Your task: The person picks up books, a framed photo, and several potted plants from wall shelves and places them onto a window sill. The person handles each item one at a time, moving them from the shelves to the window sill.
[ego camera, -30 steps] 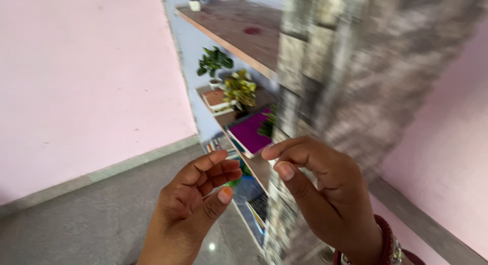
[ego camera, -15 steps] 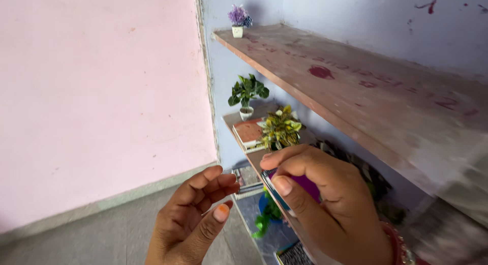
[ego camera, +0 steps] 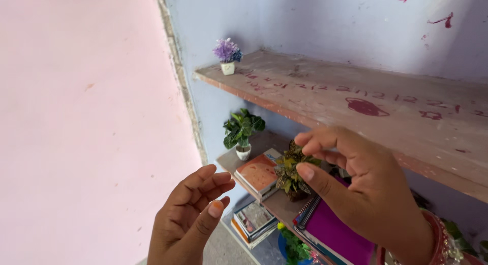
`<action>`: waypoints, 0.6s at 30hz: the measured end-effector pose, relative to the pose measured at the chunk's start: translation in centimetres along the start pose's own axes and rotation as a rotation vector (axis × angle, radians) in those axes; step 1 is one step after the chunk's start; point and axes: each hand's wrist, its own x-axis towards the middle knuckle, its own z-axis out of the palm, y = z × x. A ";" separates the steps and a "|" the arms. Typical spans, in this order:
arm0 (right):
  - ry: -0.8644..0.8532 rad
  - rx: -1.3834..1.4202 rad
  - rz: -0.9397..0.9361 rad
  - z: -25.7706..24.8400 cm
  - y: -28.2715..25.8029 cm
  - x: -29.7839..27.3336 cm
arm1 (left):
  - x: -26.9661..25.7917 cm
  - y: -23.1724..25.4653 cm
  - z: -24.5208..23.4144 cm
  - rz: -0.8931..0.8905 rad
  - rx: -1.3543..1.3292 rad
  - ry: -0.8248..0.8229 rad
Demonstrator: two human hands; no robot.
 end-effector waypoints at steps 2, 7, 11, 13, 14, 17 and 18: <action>-0.010 -0.110 0.037 0.7 0.8 1.2 | 2.9 -1.1 -1.1 0.062 -0.079 -0.096; 0.160 -0.216 0.215 1.7 3.0 5.4 | 9.5 -3.4 -2.8 -0.001 -0.109 -0.205; 0.180 -0.268 0.202 3.2 6.0 9.0 | 15.7 -5.1 -4.5 -0.100 -0.059 -0.153; 0.184 -0.321 0.245 3.7 7.9 11.2 | 18.9 -6.0 -5.3 -0.064 -0.056 -0.177; 0.179 -0.343 0.268 4.0 8.9 12.3 | 20.3 -6.5 -5.9 -0.034 -0.044 -0.198; 0.245 -0.299 0.315 5.5 11.8 16.2 | 25.2 -7.3 -6.9 -0.035 -0.016 -0.205; 0.216 -0.339 0.330 6.0 12.7 17.7 | 26.4 -7.5 -7.4 -0.062 -0.008 -0.193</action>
